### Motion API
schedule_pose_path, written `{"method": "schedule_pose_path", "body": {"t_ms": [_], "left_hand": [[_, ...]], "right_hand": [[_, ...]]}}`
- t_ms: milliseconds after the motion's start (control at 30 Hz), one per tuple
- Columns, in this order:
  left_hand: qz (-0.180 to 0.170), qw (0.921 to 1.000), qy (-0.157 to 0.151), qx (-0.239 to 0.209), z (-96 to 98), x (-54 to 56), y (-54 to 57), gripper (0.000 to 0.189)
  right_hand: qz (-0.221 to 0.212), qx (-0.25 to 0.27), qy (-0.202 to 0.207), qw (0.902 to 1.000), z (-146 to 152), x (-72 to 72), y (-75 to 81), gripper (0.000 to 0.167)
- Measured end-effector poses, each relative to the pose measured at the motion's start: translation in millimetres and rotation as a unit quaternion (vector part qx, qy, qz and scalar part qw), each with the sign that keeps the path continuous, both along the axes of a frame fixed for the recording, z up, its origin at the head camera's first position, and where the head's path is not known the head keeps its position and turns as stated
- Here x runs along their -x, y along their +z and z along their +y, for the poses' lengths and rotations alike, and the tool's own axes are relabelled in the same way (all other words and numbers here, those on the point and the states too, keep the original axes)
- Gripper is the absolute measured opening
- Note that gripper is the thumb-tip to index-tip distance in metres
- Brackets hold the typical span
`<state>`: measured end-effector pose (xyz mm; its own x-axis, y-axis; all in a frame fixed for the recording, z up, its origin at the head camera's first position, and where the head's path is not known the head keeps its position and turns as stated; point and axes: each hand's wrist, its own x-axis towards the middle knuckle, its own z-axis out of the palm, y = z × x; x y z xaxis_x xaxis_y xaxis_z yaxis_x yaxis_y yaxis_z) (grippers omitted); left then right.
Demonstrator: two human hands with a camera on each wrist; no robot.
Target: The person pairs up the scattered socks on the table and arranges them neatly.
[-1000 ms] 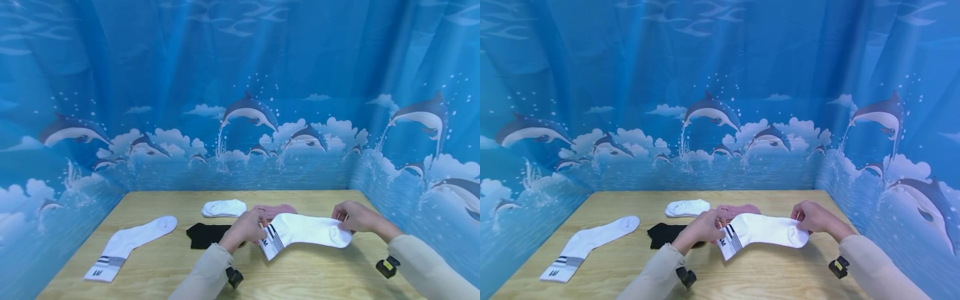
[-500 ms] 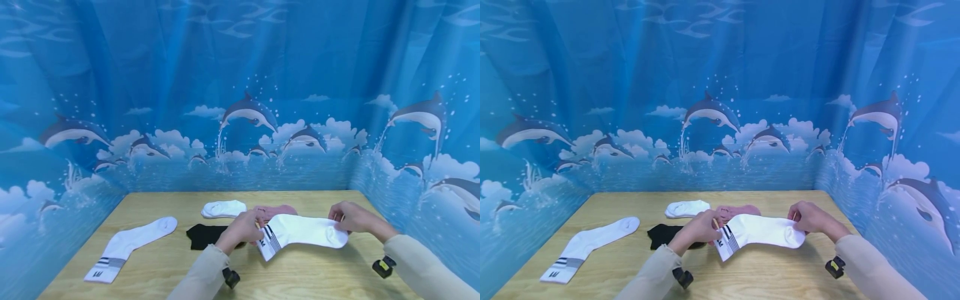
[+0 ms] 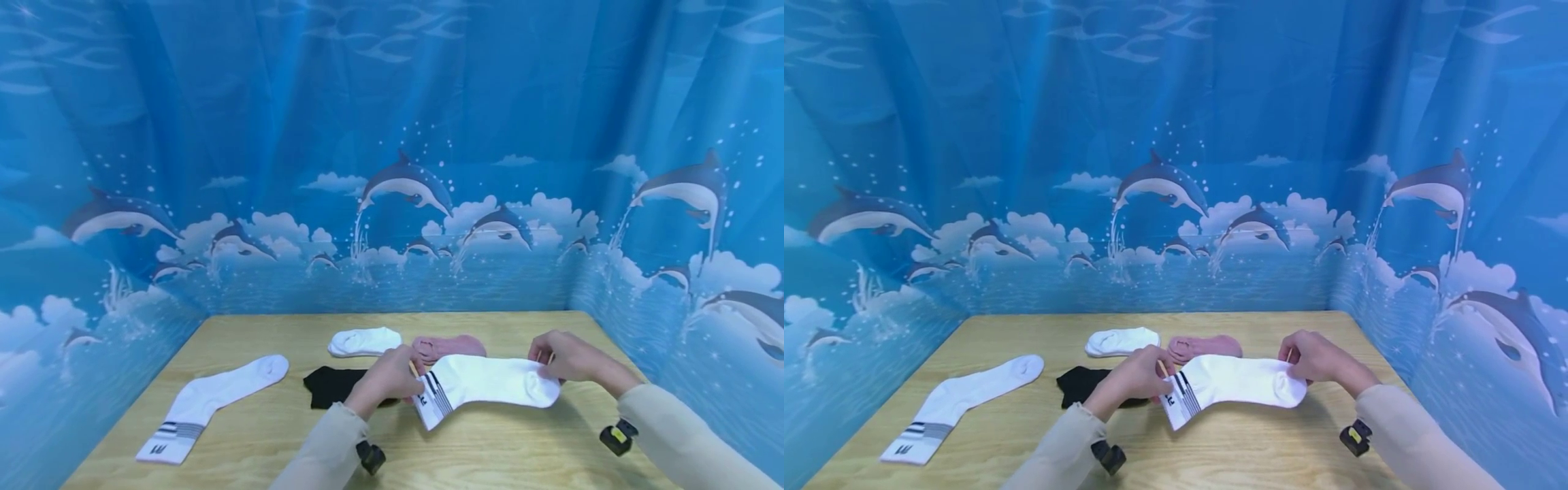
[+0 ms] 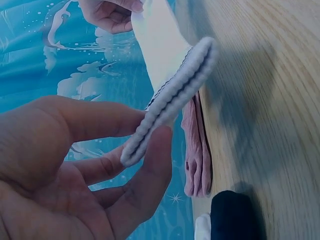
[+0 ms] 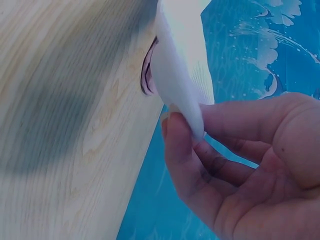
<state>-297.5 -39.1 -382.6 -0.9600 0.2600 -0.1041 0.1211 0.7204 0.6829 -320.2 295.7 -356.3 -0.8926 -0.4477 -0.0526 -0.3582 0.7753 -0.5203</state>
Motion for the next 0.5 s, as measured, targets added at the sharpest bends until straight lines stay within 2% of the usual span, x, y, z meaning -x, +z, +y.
{"method": "schedule_pose_path", "body": {"t_ms": [133, 500], "left_hand": [[0.004, 1.0000, 0.000, -0.003, -4.2, -1.1, -2.4, 0.018], [-0.013, 0.9999, 0.007, -0.008, -11.8, -5.0, -2.2, 0.018]], "right_hand": [[-0.005, 0.004, 0.002, 1.0000, -3.2, 1.0, -2.4, 0.010], [-0.020, 0.016, -0.006, 0.9996, -12.5, 2.0, -7.7, 0.012]]}}
